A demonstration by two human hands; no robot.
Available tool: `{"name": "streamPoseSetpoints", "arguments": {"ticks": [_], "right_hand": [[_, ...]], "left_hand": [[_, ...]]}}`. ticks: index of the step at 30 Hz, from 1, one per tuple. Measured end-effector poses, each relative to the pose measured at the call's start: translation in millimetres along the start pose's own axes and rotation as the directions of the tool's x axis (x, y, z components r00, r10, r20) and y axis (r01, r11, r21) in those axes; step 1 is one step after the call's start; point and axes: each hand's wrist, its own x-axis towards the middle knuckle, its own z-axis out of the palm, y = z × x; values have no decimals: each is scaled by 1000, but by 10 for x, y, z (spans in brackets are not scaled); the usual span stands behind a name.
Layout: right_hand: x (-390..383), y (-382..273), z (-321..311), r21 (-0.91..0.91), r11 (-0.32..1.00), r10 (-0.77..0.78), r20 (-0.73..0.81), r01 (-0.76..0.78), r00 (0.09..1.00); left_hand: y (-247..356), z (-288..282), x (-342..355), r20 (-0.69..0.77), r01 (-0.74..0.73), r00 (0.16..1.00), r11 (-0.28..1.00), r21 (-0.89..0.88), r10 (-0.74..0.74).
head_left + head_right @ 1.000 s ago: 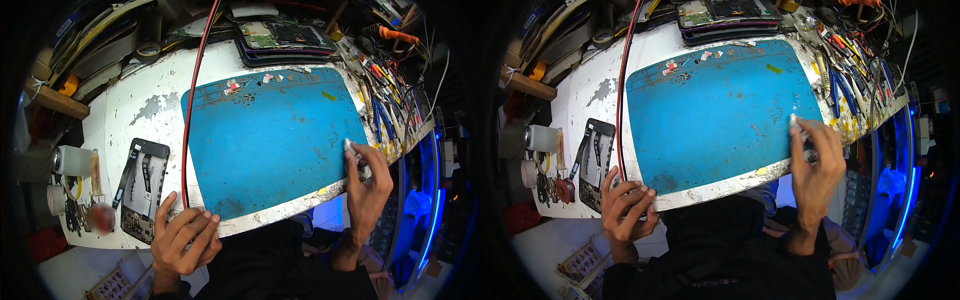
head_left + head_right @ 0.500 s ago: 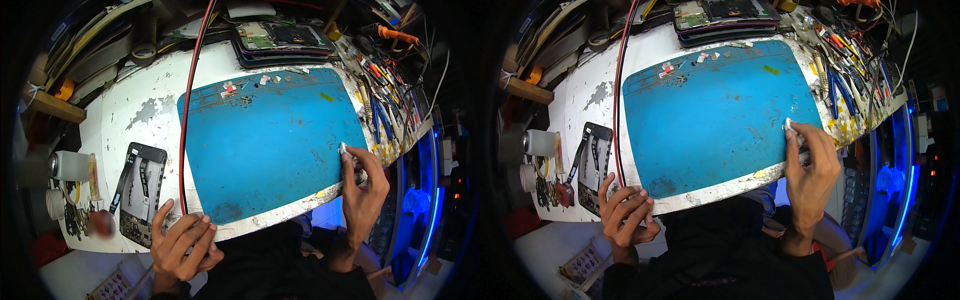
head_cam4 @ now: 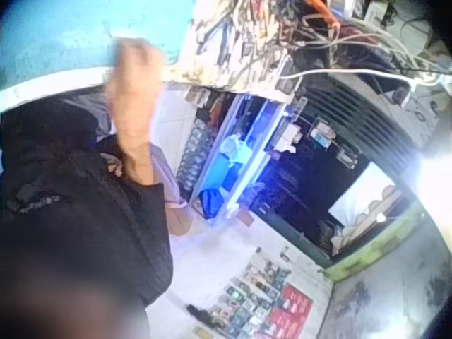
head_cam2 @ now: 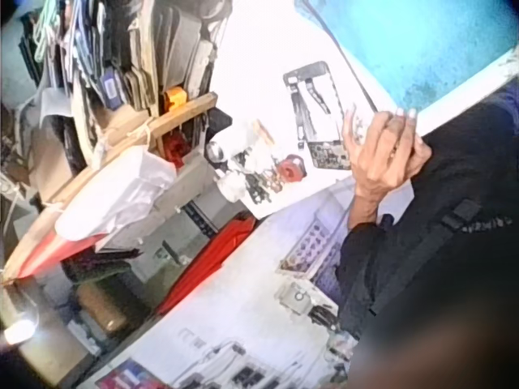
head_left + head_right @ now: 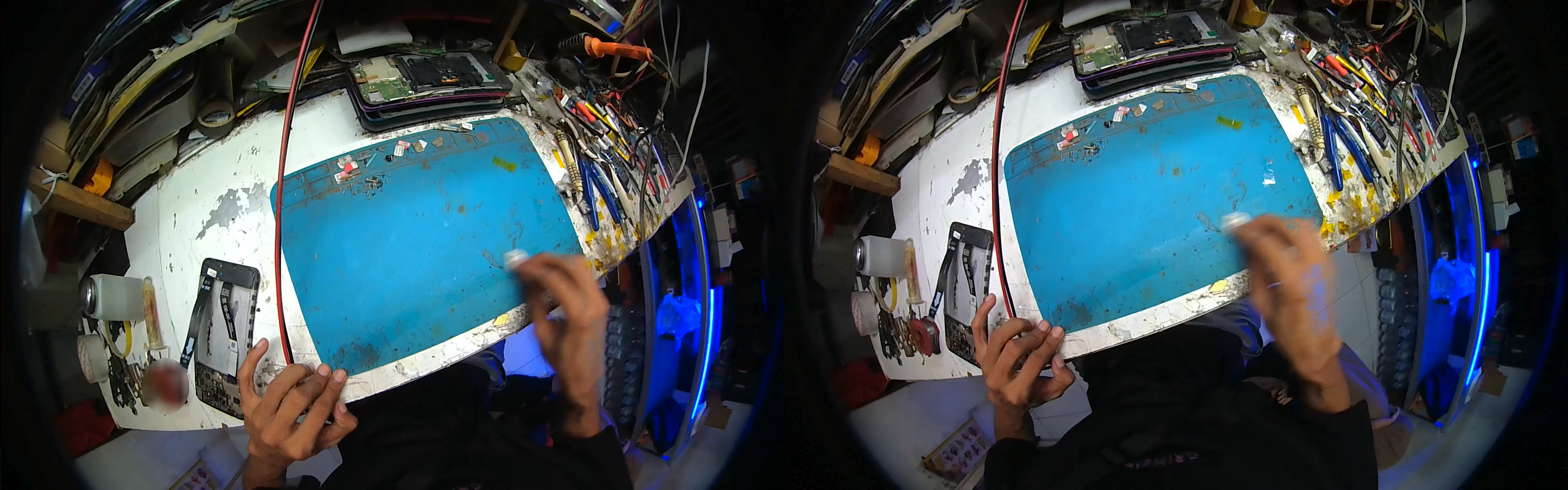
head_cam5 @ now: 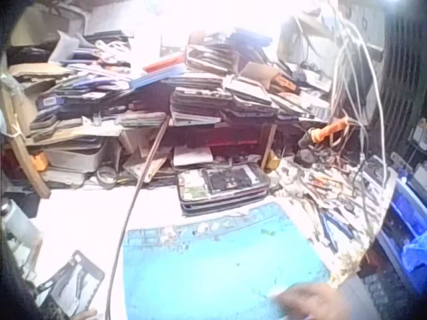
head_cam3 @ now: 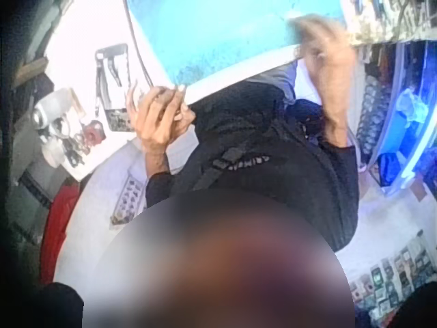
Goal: The person wipes a cluttered workbench with a white cloth, moving small items aside to reach different areas. They handle a disassembled mobile phone and a small metal container, then continue wiping the blue mat and surrounding surfaces.
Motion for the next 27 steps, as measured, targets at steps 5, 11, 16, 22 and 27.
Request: {"name": "streamPoseSetpoints", "arguments": {"ticks": [5, 11, 16, 22, 27], "right_hand": [[124, -66, -35, -3, 998, 62, -190, -64, 980], [-4, -1024, 603, 289, 876, -433, 117, 386, 894], [279, -266, 332, 1, 996, -92, -25, 92, 995], [370, -106, 60, -52, 997, 57, -108, -63, 993], [58, -911, 575, 366, 877, -372, 105, 311, 922]], "left_hand": [[-13, 13, 1, 16, -8, 1000, 1000, -22, 8], [-21, -5, 8, 12, 16, 1000, 998, -60, -15], [-37, -34, -12, 64, 10, 998, 997, -79, -5], [-18, -25, 13, 108, 16, 994, 994, -104, -5], [-33, -55, 43, 128, 14, 992, 994, -113, 1]]}}
